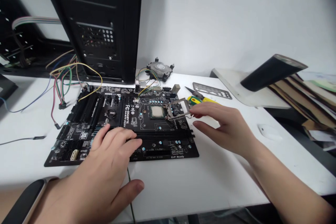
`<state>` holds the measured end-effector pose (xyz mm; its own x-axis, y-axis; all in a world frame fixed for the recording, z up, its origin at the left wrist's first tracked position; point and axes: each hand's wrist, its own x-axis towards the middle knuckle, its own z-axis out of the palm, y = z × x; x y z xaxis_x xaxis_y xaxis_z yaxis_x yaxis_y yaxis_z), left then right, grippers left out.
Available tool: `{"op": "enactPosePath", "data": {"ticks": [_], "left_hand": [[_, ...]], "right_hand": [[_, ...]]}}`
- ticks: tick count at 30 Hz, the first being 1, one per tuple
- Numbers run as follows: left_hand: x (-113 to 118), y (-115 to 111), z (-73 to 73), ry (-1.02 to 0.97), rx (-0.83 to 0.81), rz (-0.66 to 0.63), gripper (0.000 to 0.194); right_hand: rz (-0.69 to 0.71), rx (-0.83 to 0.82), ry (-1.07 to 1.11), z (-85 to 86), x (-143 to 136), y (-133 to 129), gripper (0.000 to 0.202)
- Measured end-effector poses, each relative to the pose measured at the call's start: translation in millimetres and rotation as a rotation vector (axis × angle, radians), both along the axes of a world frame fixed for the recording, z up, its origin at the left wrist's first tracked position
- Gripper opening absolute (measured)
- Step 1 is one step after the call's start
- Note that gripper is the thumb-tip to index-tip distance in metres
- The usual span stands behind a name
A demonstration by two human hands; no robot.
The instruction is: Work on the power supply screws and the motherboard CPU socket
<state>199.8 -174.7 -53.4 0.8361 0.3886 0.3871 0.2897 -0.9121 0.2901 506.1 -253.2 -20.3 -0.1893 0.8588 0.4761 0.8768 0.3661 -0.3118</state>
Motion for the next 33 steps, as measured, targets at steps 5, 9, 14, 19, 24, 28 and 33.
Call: {"op": "enactPosePath", "data": {"ticks": [5,9,14,19,24,28,33], "left_hand": [[2,-3,-0.1,-0.006,-0.031,0.016,0.040],[1,-1,0.9,0.047,-0.033,-0.021,0.042],[-1,-1,0.1,0.040,-0.050,-0.014,0.040],[-1,0,-1.5,0.028,-0.068,-0.014,0.039],[0,0,-2.2,0.020,-0.053,-0.010,0.039],[0,-1,-2.6,0.017,-0.048,-0.009,0.038],[0,-1,-1.9,0.033,-0.026,-0.006,0.039]], "right_hand": [[0.093,-0.025,0.096,-5.4,-14,-2,0.061],[0.132,-0.051,0.021,-10.3,-22,-2,0.071],[0.172,-0.090,-0.005,-13.7,-24,-1,0.076],[0.157,-0.147,-0.077,-13.2,-24,-3,0.078],[0.160,-0.226,-0.193,-12.8,-24,-3,0.062],[0.163,-0.231,-0.200,-11.7,-25,-2,0.053],[0.186,-0.210,-0.264,-10.9,-36,4,0.057]]}}
